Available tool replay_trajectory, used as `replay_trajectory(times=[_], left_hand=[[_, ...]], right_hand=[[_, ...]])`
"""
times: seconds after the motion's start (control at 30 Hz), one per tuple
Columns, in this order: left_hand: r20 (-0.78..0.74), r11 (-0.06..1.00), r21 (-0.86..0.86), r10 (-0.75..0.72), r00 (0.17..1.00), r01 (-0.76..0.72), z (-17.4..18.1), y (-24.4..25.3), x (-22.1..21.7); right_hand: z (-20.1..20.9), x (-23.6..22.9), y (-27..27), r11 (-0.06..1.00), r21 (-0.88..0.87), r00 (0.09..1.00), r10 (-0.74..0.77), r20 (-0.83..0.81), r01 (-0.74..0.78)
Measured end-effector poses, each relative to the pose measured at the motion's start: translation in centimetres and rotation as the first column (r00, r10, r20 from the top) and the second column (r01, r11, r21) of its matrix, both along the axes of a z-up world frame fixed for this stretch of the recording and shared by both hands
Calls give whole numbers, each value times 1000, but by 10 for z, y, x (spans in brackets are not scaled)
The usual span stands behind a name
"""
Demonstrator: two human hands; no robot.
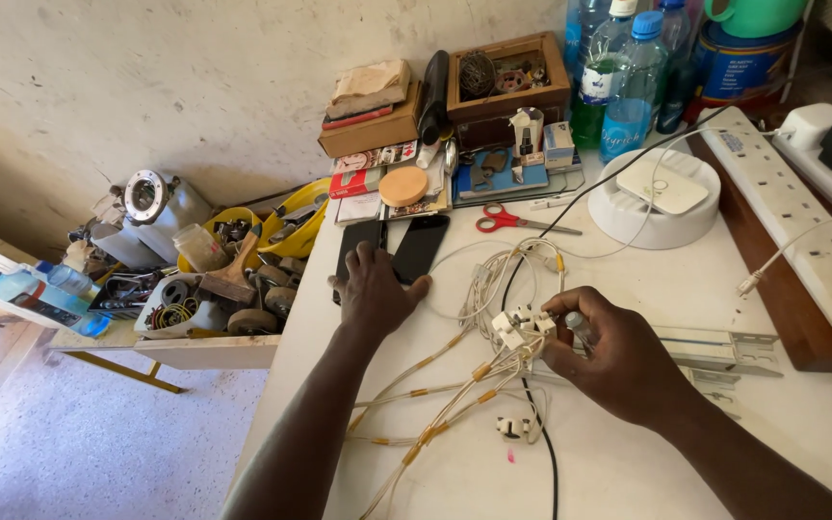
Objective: The person is wiring electrical ballasts and components on a workbench, using a screwdriver to secure connections.
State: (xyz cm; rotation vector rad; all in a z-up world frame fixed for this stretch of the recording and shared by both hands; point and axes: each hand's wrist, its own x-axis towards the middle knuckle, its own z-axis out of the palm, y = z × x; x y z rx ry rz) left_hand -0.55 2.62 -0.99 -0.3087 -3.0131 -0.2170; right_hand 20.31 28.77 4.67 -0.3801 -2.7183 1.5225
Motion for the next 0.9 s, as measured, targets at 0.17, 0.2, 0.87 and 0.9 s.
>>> replay_trajectory(times=[0.17, 0.2, 0.87, 0.9], left_hand=[[6, 986, 149, -74, 997, 72, 10, -2, 6], [20, 981, 182, -68, 997, 63, 10, -4, 7], [197, 832, 408, -482, 854, 375, 99, -2, 108], [149, 727, 473, -622, 768, 497, 101, -11, 118]], right_hand=[[0, 0, -1, 1000, -4, 1000, -10, 0, 10], [0, 0, -1, 1000, -11, 1000, -8, -4, 8], [-13, -7, 44, 985, 33, 951, -156, -265, 171], [-11, -9, 52, 972, 54, 944, -209, -255, 229]])
